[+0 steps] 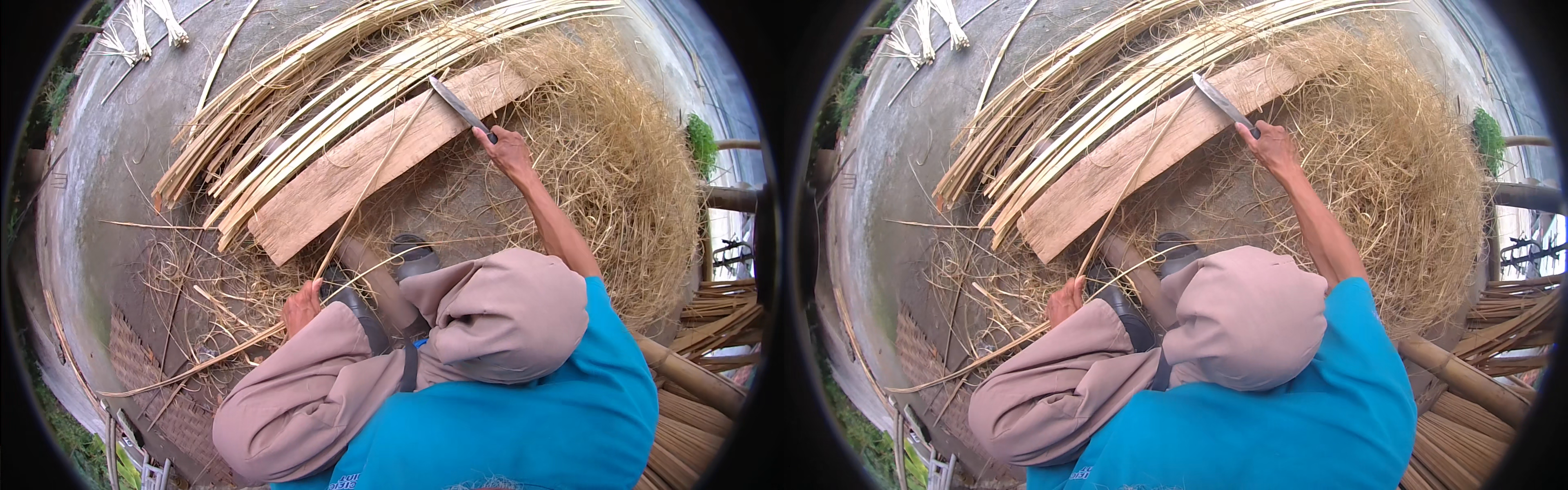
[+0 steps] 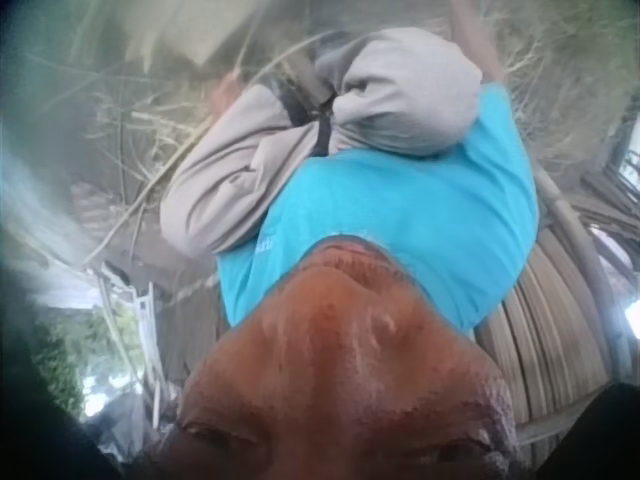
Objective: The person sits on the ground and uses a machete to split long bamboo strips into thinner pieces on a wooden board. They repeatedly position the bamboo, strike it with the machete, and separate the resulting strips.
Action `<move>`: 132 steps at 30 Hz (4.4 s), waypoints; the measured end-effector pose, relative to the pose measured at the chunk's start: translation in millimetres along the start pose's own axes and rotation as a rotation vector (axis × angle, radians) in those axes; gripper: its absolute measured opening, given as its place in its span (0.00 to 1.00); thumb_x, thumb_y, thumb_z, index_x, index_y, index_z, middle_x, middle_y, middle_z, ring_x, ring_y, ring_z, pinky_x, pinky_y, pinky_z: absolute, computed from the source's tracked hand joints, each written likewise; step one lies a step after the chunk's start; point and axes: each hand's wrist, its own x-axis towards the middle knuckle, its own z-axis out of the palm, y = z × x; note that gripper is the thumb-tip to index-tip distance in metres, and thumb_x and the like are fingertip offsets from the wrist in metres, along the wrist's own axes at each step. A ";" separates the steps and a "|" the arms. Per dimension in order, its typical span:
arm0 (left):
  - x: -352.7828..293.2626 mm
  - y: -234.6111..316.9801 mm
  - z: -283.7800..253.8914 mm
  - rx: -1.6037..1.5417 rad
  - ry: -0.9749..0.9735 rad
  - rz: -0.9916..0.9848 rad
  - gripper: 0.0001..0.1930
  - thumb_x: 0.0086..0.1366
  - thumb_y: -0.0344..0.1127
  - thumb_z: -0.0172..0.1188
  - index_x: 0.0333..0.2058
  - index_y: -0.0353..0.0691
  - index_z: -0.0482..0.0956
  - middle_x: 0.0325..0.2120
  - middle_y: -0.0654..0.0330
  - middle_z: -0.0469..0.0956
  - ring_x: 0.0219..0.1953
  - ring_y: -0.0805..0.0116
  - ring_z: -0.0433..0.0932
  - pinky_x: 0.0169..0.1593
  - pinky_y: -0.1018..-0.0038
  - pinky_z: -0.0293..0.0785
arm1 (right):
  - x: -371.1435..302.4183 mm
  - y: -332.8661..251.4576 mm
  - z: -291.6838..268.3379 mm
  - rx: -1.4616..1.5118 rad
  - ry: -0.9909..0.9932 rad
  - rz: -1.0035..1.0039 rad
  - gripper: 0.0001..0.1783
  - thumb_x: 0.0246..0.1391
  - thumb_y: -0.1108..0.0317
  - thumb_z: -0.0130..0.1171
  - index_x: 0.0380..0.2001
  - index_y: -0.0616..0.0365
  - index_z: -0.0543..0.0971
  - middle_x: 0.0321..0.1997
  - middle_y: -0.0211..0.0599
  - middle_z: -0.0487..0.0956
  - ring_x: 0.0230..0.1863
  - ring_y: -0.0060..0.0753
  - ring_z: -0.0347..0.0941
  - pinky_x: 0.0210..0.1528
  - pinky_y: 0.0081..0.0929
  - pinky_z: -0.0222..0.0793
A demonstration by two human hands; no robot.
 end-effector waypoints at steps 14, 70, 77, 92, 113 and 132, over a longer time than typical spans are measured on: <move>11.3 -11.2 -31.5 -0.685 -0.231 -0.186 0.16 0.75 0.46 0.56 0.48 0.43 0.86 0.16 0.63 0.68 0.22 0.73 0.66 0.29 0.69 0.66 | -1.6 60.8 -18.2 0.234 0.292 0.265 0.40 0.61 0.32 0.55 0.15 0.61 0.73 0.13 0.39 0.71 0.18 0.36 0.69 0.25 0.38 0.65; -14.5 20.1 -261.1 -1.245 1.024 0.328 0.11 0.77 0.35 0.52 0.54 0.45 0.65 0.33 0.55 0.79 0.39 0.56 0.85 0.46 0.59 0.87 | -15.3 -183.9 36.9 0.095 0.314 -0.815 0.23 0.62 0.66 0.64 0.59 0.52 0.75 0.57 0.41 0.77 0.61 0.46 0.70 0.71 0.47 0.56; -47.1 -77.9 -245.1 -1.460 1.228 0.139 0.15 0.74 0.41 0.58 0.53 0.46 0.69 0.38 0.56 0.80 0.44 0.58 0.82 0.55 0.55 0.82 | -21.7 -163.6 70.8 0.111 0.059 -0.781 0.16 0.56 0.64 0.70 0.40 0.62 0.78 0.35 0.41 0.78 0.34 0.39 0.75 0.38 0.39 0.67; -84.2 -60.0 -110.5 -1.748 1.274 -0.227 0.36 0.75 0.39 0.56 0.75 0.58 0.47 0.36 0.65 0.72 0.36 0.71 0.75 0.48 0.63 0.80 | -154.1 -253.5 96.3 0.227 -0.793 -0.915 0.19 0.65 0.53 0.59 0.33 0.60 0.81 0.25 0.47 0.79 0.24 0.50 0.74 0.31 0.38 0.69; -113.6 -122.8 -59.7 -1.705 1.155 -0.399 0.36 0.75 0.31 0.53 0.75 0.52 0.45 0.29 0.62 0.72 0.30 0.69 0.77 0.43 0.58 0.86 | -179.7 -206.8 135.6 0.372 -1.411 -0.570 0.17 0.68 0.57 0.56 0.32 0.61 0.80 0.24 0.22 0.73 0.27 0.17 0.64 0.30 0.25 0.62; -100.7 -28.4 17.6 -2.032 0.434 -0.716 0.18 0.72 0.40 0.62 0.55 0.41 0.72 0.47 0.52 0.81 0.47 0.59 0.83 0.53 0.62 0.84 | -181.7 -250.2 113.3 0.426 -1.232 -0.809 0.12 0.66 0.65 0.58 0.42 0.64 0.82 0.27 0.34 0.81 0.29 0.25 0.77 0.33 0.28 0.72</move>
